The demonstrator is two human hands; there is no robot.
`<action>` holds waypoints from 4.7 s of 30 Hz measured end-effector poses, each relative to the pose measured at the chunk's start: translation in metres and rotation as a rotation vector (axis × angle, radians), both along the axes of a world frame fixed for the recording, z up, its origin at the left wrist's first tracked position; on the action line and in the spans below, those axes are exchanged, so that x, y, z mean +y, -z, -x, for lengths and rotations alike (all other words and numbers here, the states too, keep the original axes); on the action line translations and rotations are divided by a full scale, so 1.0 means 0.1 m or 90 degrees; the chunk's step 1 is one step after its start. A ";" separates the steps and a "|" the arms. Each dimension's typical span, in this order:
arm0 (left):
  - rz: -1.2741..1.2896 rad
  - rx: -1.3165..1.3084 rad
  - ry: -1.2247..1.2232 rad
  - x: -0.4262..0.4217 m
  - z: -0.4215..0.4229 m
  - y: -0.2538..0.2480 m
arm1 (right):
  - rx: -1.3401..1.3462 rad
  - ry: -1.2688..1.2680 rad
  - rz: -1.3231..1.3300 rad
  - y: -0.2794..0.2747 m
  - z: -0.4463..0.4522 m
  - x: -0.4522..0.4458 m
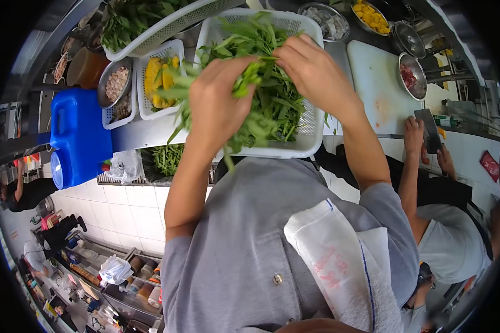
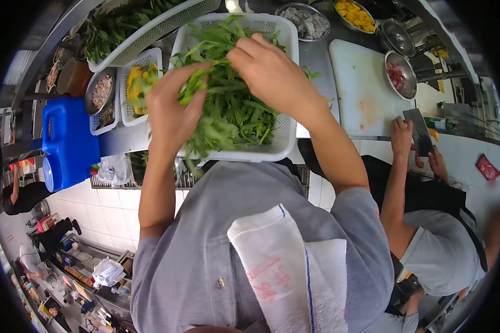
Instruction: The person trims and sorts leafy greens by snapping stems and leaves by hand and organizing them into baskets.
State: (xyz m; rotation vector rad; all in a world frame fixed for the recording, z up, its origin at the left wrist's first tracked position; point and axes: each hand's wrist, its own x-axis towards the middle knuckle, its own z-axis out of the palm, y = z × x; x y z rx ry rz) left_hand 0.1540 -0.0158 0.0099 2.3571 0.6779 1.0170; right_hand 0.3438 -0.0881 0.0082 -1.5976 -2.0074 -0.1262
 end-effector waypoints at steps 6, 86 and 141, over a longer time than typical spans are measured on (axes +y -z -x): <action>-0.031 0.060 0.084 0.12 -0.26 0.11 | -0.048 0.022 -0.041 -0.01 -0.07 -0.08; 0.035 -0.007 0.059 -0.32 0.57 -0.32 | 0.082 -0.061 0.021 0.17 -0.16 0.05; 0.413 -0.213 -0.110 -0.27 0.25 0.09 | 0.131 -0.024 0.014 0.26 0.67 -0.21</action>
